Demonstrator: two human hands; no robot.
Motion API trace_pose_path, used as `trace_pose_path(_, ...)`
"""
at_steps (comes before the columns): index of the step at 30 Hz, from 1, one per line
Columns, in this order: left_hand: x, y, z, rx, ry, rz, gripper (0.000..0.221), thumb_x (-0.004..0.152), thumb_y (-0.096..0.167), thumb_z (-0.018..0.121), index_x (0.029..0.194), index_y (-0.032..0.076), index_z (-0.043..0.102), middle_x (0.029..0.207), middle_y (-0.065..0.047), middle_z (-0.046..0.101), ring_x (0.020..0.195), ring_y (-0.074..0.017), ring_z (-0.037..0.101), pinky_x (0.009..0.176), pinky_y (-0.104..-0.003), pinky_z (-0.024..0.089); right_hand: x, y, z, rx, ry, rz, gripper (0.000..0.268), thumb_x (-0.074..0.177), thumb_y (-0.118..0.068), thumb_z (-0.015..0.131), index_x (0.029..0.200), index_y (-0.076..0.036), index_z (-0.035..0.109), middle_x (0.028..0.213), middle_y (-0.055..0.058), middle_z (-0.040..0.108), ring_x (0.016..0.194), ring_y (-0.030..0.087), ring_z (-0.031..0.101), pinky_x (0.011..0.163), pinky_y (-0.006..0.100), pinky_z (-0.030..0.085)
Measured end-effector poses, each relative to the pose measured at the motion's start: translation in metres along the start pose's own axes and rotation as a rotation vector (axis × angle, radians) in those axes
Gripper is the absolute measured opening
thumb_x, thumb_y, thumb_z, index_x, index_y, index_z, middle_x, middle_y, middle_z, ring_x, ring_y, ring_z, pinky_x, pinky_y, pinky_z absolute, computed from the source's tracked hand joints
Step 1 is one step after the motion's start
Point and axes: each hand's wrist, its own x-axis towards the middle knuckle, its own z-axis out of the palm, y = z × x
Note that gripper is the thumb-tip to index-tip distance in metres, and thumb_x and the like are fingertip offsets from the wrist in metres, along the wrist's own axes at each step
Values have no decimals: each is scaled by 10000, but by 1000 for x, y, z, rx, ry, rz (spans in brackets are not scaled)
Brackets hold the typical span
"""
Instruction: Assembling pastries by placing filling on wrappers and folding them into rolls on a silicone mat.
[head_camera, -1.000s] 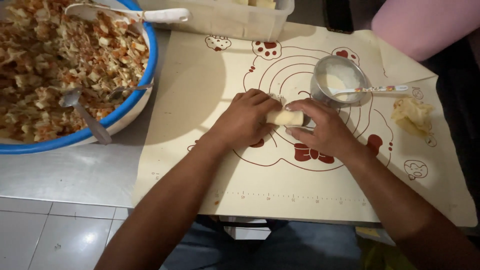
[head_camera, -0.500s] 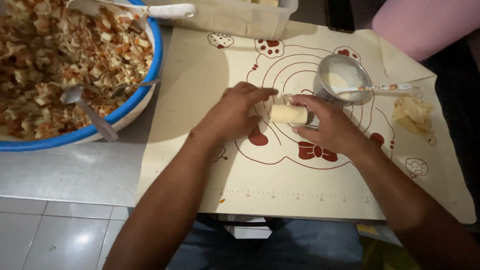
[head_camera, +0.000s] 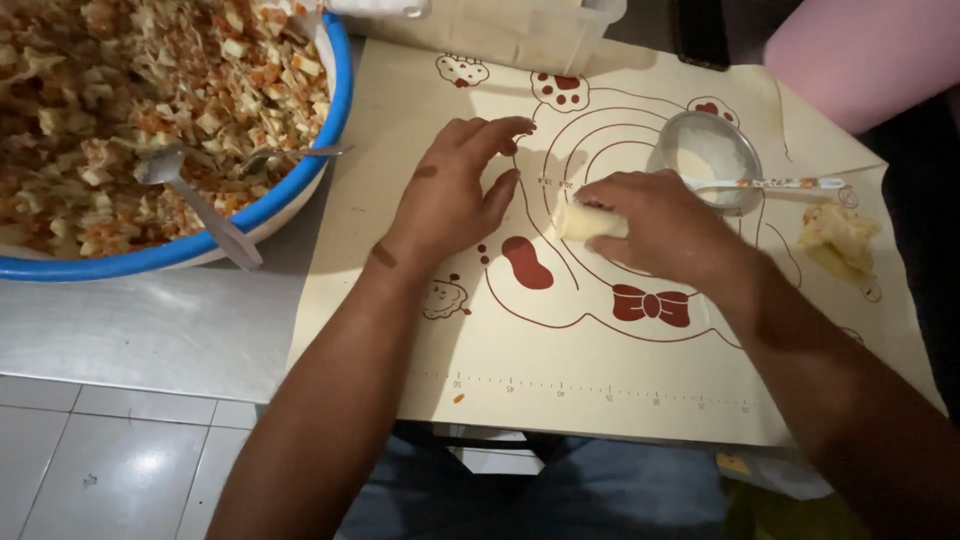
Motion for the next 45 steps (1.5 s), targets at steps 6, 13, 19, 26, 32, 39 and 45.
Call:
trace_pose_path(6,2,1,1,41,-42,-45,447,938,68,681,1369,168,618,1106,-95,701,1118,-287,649,909,-434,589,10,-13,-26,185,-97,157,458,841,-93,801,1286,-46,703,1173,236,739,1120,465,699,918,535,548)
trace_pose_path(13,0,6,-3,-2,-42,-35,432,939,38,657,1360,123,614,1085,-123,699,1127,-320,634,906,-468,589,16,-10,-27,166,-158,107,593,746,-171,868,1299,-52,689,1202,221,740,1170,446,681,972,539,540)
trace_pose_path(19,-1,4,1,17,-55,-44,428,942,49,659,1361,126,615,1091,-111,701,1148,-310,628,908,-461,593,20,-10,-18,99,-129,109,595,751,-182,874,1308,-86,686,1227,172,719,1149,399,693,922,484,567)
trace_pose_path(26,1,9,-2,4,-68,-104,431,943,41,654,1363,131,616,1105,-116,694,1158,-307,624,905,-443,598,21,-14,-31,145,-157,189,495,811,-174,803,1281,-54,701,1185,190,751,1115,414,710,883,482,589)
trace_pose_path(32,1,7,-1,8,-49,-56,417,943,36,654,1352,113,616,1083,-122,691,1159,-321,623,917,-463,590,27,-12,-30,101,-168,114,608,738,-205,871,1297,-45,693,1171,209,743,1103,427,711,893,503,584)
trace_pose_path(39,-1,5,4,21,-50,-49,408,944,51,655,1344,119,621,1071,-113,689,1159,-315,624,939,-473,585,44,5,-35,123,-218,113,524,775,-232,837,1257,-58,728,1102,195,774,1065,411,727,867,516,569)
trace_pose_path(45,4,-15,10,46,116,31,364,937,83,670,1299,110,638,1034,-114,682,1086,-346,641,956,-483,551,93,37,-76,745,-492,119,329,759,-26,827,1060,78,742,846,128,735,692,244,706,605,349,596)
